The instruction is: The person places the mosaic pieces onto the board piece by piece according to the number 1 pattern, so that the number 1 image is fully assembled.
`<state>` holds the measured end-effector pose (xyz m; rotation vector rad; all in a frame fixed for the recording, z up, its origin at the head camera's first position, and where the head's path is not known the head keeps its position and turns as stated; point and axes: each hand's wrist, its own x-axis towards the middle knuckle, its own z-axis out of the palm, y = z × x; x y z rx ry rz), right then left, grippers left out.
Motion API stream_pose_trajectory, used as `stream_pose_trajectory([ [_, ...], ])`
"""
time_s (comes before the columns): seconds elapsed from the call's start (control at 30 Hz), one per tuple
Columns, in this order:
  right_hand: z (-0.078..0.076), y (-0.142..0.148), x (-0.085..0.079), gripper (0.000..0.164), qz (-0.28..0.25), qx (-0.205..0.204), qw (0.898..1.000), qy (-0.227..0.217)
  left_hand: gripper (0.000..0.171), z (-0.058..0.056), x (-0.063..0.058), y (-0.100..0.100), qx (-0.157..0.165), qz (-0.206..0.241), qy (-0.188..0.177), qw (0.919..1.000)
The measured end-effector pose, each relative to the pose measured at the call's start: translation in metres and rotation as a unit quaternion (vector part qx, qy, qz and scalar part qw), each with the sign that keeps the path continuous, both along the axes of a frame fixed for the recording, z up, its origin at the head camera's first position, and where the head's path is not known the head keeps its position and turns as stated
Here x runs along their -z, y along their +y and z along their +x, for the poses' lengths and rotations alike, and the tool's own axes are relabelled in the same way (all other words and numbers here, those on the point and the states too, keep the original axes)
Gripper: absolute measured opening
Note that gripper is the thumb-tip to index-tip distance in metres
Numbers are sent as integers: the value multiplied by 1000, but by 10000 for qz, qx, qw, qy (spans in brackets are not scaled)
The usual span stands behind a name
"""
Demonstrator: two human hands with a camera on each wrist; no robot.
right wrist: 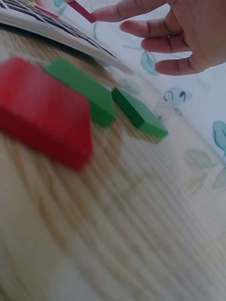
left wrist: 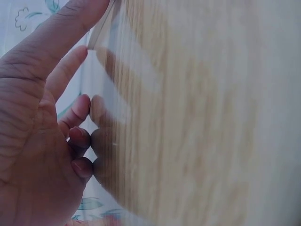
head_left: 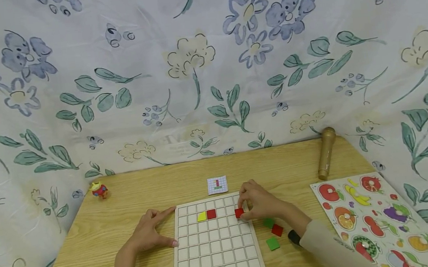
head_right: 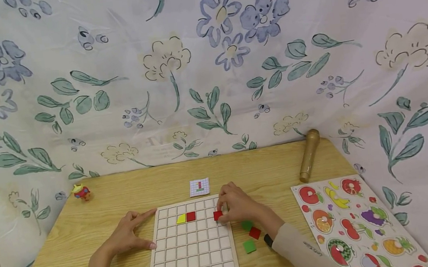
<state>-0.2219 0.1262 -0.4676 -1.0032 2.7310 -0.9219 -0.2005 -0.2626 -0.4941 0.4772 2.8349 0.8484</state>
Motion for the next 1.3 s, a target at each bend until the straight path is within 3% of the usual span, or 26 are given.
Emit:
stream_pose_trajectory([
  [0.43, -3, -18, 2, 19, 42, -166, 9998, 132, 100, 0, 1, 0, 11, 28, 30, 10000],
  [0.77, -2, -32, 1, 17, 40, -189, 9998, -86, 101, 0, -1, 0, -2, 27, 39, 10000],
  [1.3, 0, -53, -1, 19, 264, -415, 9987, 100, 102, 0, 1, 0, -18, 53, -20, 10000],
])
